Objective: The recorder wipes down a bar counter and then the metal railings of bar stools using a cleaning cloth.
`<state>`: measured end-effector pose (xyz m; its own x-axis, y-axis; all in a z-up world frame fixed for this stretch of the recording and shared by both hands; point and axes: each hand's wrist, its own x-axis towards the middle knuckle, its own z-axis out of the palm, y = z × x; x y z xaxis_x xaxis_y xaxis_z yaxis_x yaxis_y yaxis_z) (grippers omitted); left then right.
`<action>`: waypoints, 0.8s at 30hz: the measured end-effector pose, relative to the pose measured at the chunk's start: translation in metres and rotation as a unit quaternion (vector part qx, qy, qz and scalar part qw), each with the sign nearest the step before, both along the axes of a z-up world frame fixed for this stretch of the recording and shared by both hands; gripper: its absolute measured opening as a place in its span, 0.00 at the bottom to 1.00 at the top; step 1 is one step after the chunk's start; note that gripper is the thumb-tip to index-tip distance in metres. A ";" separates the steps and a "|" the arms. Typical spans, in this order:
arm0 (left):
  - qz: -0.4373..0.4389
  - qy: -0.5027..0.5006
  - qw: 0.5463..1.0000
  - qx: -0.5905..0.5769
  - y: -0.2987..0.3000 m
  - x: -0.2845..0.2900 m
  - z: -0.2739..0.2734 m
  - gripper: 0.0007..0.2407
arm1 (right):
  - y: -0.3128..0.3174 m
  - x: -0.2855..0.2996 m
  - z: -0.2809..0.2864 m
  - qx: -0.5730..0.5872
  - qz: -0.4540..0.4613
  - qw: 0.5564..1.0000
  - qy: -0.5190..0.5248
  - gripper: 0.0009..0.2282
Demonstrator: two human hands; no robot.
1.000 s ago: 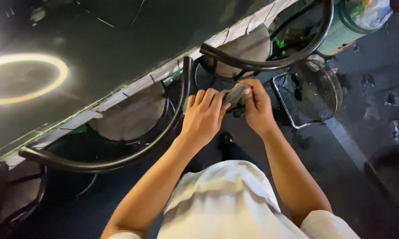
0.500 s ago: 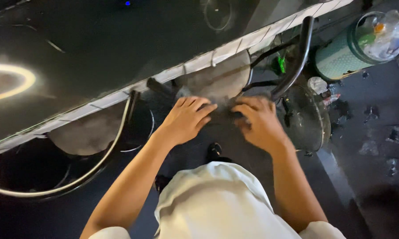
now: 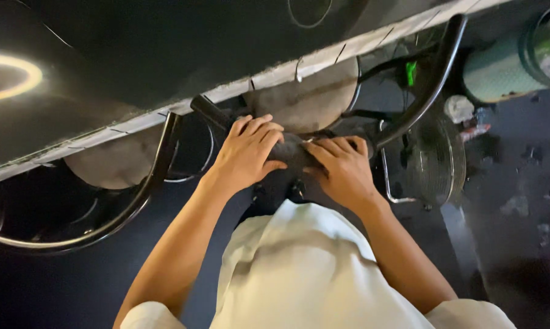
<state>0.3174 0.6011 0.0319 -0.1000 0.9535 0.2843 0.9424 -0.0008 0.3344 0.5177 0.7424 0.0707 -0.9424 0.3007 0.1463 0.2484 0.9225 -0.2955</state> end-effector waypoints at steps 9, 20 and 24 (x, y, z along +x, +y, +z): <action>-0.038 -0.054 0.997 -0.047 0.003 -0.009 -0.002 0.23 | -0.003 -0.008 0.009 -0.004 -0.032 0.999 -0.038 0.24; -0.026 0.084 0.995 -0.044 -0.013 -0.063 -0.022 0.20 | -0.056 -0.053 -0.005 0.094 -0.046 0.992 -0.066 0.27; -0.019 0.140 0.990 -0.029 -0.025 -0.093 -0.029 0.18 | -0.082 -0.086 -0.023 0.111 -0.082 0.989 -0.050 0.26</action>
